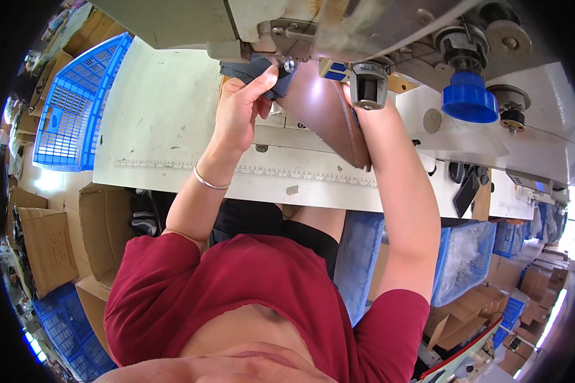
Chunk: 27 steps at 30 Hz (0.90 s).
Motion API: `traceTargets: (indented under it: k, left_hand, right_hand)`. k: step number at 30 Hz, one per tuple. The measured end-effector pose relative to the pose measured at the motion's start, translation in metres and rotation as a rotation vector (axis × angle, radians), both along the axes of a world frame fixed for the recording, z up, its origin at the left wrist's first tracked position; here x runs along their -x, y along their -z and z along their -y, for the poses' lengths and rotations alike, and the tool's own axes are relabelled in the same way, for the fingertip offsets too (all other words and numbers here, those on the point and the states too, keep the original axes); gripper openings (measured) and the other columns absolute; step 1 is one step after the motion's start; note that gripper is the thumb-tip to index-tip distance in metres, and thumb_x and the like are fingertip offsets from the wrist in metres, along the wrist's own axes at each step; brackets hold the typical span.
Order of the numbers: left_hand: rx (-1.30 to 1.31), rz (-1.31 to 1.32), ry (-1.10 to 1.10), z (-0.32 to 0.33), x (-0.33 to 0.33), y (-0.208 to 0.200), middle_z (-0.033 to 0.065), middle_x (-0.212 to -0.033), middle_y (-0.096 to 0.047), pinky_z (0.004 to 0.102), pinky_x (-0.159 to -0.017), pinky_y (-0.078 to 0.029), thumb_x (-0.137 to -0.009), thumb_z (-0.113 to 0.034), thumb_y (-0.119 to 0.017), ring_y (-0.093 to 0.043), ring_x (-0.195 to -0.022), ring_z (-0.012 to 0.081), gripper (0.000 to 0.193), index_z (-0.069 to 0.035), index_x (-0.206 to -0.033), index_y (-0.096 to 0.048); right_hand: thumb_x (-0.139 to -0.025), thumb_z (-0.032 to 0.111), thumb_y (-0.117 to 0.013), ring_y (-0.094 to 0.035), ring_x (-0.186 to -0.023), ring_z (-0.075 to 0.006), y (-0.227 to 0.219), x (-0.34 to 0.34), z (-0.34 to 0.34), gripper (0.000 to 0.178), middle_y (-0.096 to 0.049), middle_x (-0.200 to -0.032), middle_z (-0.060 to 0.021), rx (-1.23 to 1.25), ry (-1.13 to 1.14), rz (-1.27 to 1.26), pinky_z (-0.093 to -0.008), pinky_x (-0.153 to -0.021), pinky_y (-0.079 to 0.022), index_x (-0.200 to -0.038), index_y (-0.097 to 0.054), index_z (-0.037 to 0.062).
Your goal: The person sews shoe upper components using a sewing machine, guiding and rotating the material under the needle, then picks up another shoe component from a box and stitches it.
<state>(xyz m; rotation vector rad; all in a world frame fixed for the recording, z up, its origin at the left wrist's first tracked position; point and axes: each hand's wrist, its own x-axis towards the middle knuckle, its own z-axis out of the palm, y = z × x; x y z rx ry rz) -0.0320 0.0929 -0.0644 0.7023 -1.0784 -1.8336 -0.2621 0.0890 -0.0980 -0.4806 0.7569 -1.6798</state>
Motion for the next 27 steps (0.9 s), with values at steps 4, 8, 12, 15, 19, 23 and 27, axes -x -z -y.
traceTargets:
  k: [4, 8, 12, 15, 19, 23, 27]
  left_hand:
    - [0.011, 0.015, -0.042, -0.004, -0.001, 0.0, -0.0035, -0.062, -0.054, 0.0208, -0.045, -0.032, -0.088, -0.024, -0.064, -0.042, -0.05, 0.0046, 0.024, -0.003, -0.075, -0.066]
    - [0.432, 0.341, -0.126, -0.008, -0.02, 0.016, 0.0013, -0.068, -0.057, 0.0264, -0.052, -0.038, -0.084, -0.016, -0.068, -0.046, -0.055, 0.0104, 0.019, -0.002, -0.072, -0.062]
    - [1.296, 0.619, -0.66, 0.006, -0.039, 0.017, 0.0061, -0.088, -0.063, 0.0326, -0.075, -0.046, -0.072, -0.003, -0.071, -0.058, -0.087, 0.0233, 0.021, -0.011, -0.091, -0.066]
    - [1.678, 0.741, -0.706, 0.032, -0.042, 0.021, 0.005, -0.1, -0.066, 0.0386, -0.09, -0.049, -0.07, -0.004, -0.067, -0.06, -0.106, 0.0275, 0.042, -0.023, -0.108, -0.067]
    - [1.884, 0.672, -0.554, 0.044, -0.039, 0.018, 0.0046, -0.114, -0.065, 0.0401, -0.085, -0.054, -0.077, -0.013, -0.059, -0.064, -0.099, 0.0284, 0.04, -0.029, -0.113, -0.066]
    - [1.846, 0.701, -0.52, 0.042, -0.038, 0.015, 0.0051, -0.112, -0.065, 0.0406, -0.084, -0.054, -0.075, -0.013, -0.061, -0.064, -0.099, 0.0284, 0.039, -0.027, -0.111, -0.067]
    - [1.811, 0.692, -0.526, 0.042, -0.037, 0.018, 0.0063, -0.111, -0.065, 0.0415, -0.084, -0.054, -0.074, -0.01, -0.061, -0.065, -0.098, 0.0287, 0.038, -0.025, -0.109, -0.068]
  right_hand:
    - [-0.089, 0.019, -0.061, -0.064, -0.088, -0.0202, -0.028, 0.005, -0.022, 0.03, -0.064, -0.103, -0.0114, -0.217, -0.037, -0.646, -0.0339, -0.077, -0.054, -0.114, -0.053, 0.0035]
    - [-0.087, 0.019, -0.063, -0.065, -0.086, -0.0208, -0.061, -0.002, -0.063, 0.03, -0.066, -0.099, -0.012, -0.428, -0.031, -1.297, -0.0335, -0.076, -0.053, -0.111, -0.054, 0.0022]
    - [-0.081, 0.026, -0.068, -0.063, -0.073, -0.0236, -0.094, -0.098, -0.125, 0.027, -0.067, -0.094, -0.0109, -0.156, 0.268, -1.678, -0.0305, -0.065, -0.048, -0.103, -0.067, 0.0099]
    - [-0.072, 0.019, -0.069, -0.063, -0.089, -0.0236, -0.079, -0.117, -0.13, 0.035, -0.068, -0.104, -0.0076, -0.006, 0.507, -2.287, -0.033, -0.079, -0.05, -0.107, -0.069, 0.0146]
    - [-0.067, 0.007, -0.059, -0.063, -0.088, -0.0216, -0.055, -0.092, -0.111, 0.036, -0.067, -0.106, -0.0056, 0.22, 0.747, -2.303, -0.0293, -0.076, -0.051, -0.1, -0.073, 0.0156]
    - [-0.067, 0.009, -0.059, -0.063, -0.082, -0.0206, -0.053, -0.088, -0.11, 0.035, -0.068, -0.106, -0.0059, 0.214, 0.745, -2.301, -0.0285, -0.073, -0.051, -0.099, -0.073, 0.0141]
    - [-0.068, 0.009, -0.059, -0.061, -0.075, -0.0188, -0.054, -0.086, -0.107, 0.034, -0.068, -0.105, -0.0062, 0.245, 0.713, -2.309, -0.0264, -0.069, -0.051, -0.098, -0.073, 0.0129]
